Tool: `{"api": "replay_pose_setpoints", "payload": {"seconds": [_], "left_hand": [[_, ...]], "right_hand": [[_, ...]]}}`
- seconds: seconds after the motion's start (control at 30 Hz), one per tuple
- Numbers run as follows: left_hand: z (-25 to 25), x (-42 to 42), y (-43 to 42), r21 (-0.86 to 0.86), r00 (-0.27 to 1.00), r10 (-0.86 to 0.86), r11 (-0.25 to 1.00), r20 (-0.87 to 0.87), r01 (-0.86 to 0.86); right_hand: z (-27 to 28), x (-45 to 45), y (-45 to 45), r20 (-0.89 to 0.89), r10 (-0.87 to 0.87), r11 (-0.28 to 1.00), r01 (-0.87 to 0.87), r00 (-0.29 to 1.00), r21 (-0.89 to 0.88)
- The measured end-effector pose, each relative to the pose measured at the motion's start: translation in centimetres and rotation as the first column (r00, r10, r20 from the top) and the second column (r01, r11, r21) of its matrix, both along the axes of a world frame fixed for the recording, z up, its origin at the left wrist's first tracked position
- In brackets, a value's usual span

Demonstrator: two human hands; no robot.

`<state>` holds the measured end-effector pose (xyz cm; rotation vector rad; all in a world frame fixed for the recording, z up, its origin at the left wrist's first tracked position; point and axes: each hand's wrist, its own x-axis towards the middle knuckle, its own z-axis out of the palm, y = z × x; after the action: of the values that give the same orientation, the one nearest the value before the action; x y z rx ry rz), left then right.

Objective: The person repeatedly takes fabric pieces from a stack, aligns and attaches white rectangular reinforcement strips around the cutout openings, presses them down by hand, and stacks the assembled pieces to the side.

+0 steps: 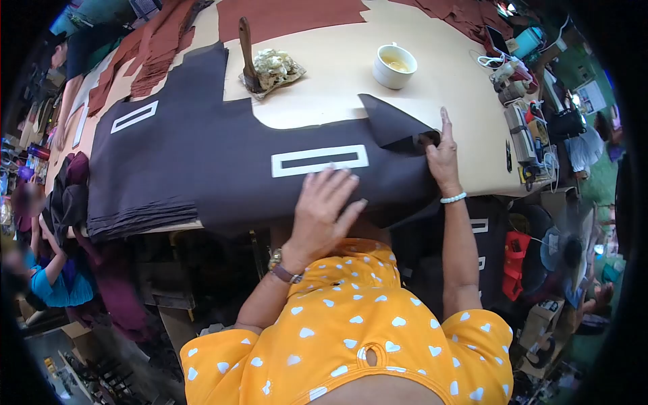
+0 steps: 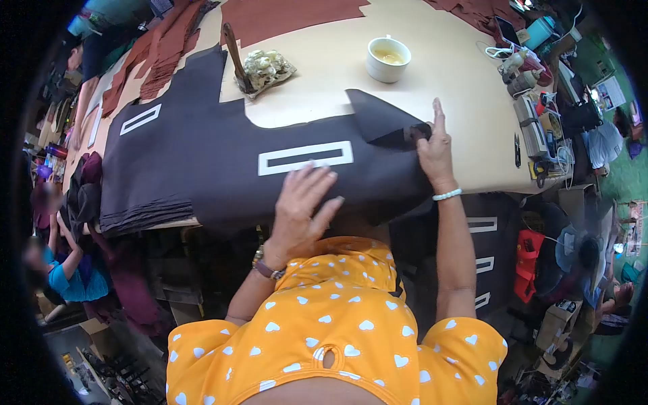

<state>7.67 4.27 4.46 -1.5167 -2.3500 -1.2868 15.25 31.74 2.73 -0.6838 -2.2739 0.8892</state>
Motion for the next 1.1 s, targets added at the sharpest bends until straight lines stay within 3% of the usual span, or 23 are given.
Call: {"api": "replay_pose_setpoints", "payload": {"seconds": [0.03,0.1,0.2,0.3,0.4,0.5,0.6,0.7,0.77,0.8,0.9,1.1], "left_hand": [[-0.4,-0.7,-0.3,-0.04,0.997,0.069,0.997,-0.042,-0.07],[-1.2,-1.9,-1.1,-0.146,0.98,0.164,0.973,-0.115,-0.181],[-1.7,-2.9,-1.8,-0.228,0.968,0.197,0.946,-0.156,-0.229],[-2.2,-3.1,-1.7,-0.3,0.966,0.188,0.924,-0.178,-0.236],[-2.7,-2.9,-1.4,-0.347,0.968,0.181,0.909,-0.174,-0.232],[-2.9,-2.7,-1.3,-0.34,0.967,0.195,0.909,-0.163,-0.24],[-3.0,-2.4,-1.3,-0.33,0.963,0.229,0.906,-0.142,-0.265],[-3.0,-2.0,-1.2,-0.339,0.943,0.28,0.882,-0.18,-0.327],[-3.0,-2.1,-1.2,-0.337,0.944,0.282,0.883,-0.171,-0.326],[-3.0,-2.1,-1.1,-0.337,0.943,0.283,0.883,-0.174,-0.327],[-3.1,-2.1,-1.1,-0.335,0.938,0.291,0.879,-0.187,-0.34],[-3.1,-2.2,-1.1,-0.331,0.937,0.305,0.878,-0.169,-0.345]], "right_hand": [[-0.4,0.4,1.2,-0.024,0.01,0.992,-0.007,1.0,0.13],[-0.5,1.1,2.7,-0.026,0.023,0.98,-0.017,0.999,0.2],[0.1,2.1,4.2,0.041,0.007,0.994,-0.011,0.999,0.105],[-0.6,2.4,5.9,0.036,-0.004,0.928,-0.009,0.999,0.373],[1.5,2.5,5.4,0.372,-0.253,0.961,0.188,0.893,0.203],[0.2,1.9,8.8,0.209,-0.387,0.832,0.242,0.898,0.5],[1.3,-1.6,10.6,-0.057,-0.265,0.792,0.251,0.962,0.556],[4.5,-6.3,8.7,0.147,-0.046,0.828,-0.044,0.988,0.559],[5.5,-9.4,6.7,0.351,-0.061,0.786,-0.171,0.934,0.594],[5.9,-10.8,6.0,0.47,-0.066,0.819,-0.222,0.88,0.53],[6.0,-14.1,5.0,0.639,-0.107,0.828,-0.288,0.761,0.482],[5.8,-16.6,5.3,0.74,-0.084,0.891,-0.282,0.668,0.356]]}}
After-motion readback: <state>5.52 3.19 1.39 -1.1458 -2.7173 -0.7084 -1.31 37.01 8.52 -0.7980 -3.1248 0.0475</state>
